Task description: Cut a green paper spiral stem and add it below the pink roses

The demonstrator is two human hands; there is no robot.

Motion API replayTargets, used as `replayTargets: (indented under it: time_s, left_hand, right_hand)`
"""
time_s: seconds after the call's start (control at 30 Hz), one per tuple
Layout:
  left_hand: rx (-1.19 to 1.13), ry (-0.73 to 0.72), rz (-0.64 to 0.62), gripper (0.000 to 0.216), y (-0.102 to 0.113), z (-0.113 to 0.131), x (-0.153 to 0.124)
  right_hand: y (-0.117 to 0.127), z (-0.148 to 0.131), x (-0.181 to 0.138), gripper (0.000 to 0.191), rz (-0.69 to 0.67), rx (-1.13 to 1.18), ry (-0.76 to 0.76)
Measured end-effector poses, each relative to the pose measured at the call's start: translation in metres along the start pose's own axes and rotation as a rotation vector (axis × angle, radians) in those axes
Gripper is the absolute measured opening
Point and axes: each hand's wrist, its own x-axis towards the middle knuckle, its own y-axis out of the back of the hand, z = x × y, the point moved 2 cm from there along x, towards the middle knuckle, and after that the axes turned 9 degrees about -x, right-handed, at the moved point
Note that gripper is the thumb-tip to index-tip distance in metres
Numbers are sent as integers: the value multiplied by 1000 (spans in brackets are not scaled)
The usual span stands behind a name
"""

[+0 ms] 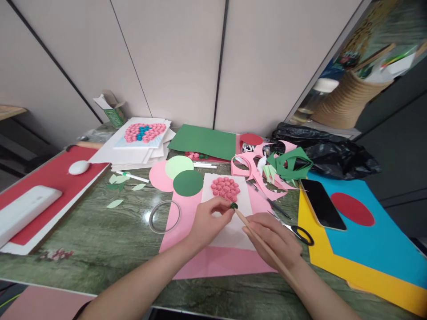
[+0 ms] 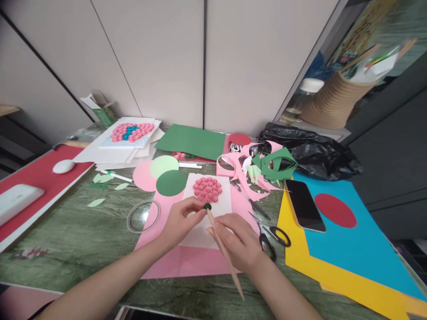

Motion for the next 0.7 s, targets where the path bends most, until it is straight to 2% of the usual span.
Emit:
replayTargets:
  time_s: [0.2, 0.37, 0.7]
  left_hand:
    - [-64, 95, -68, 21, 4, -3, 6]
    - [-152, 206, -42, 27, 9, -4, 11]
    - [7, 137, -11, 22, 8, 5, 9]
  right_hand:
    - [-3, 10, -6, 44, -36, -26, -2]
    - [-6, 10, -5, 45, -99, 4, 40]
    - [-10, 11, -10, 50, -152, 1, 72]
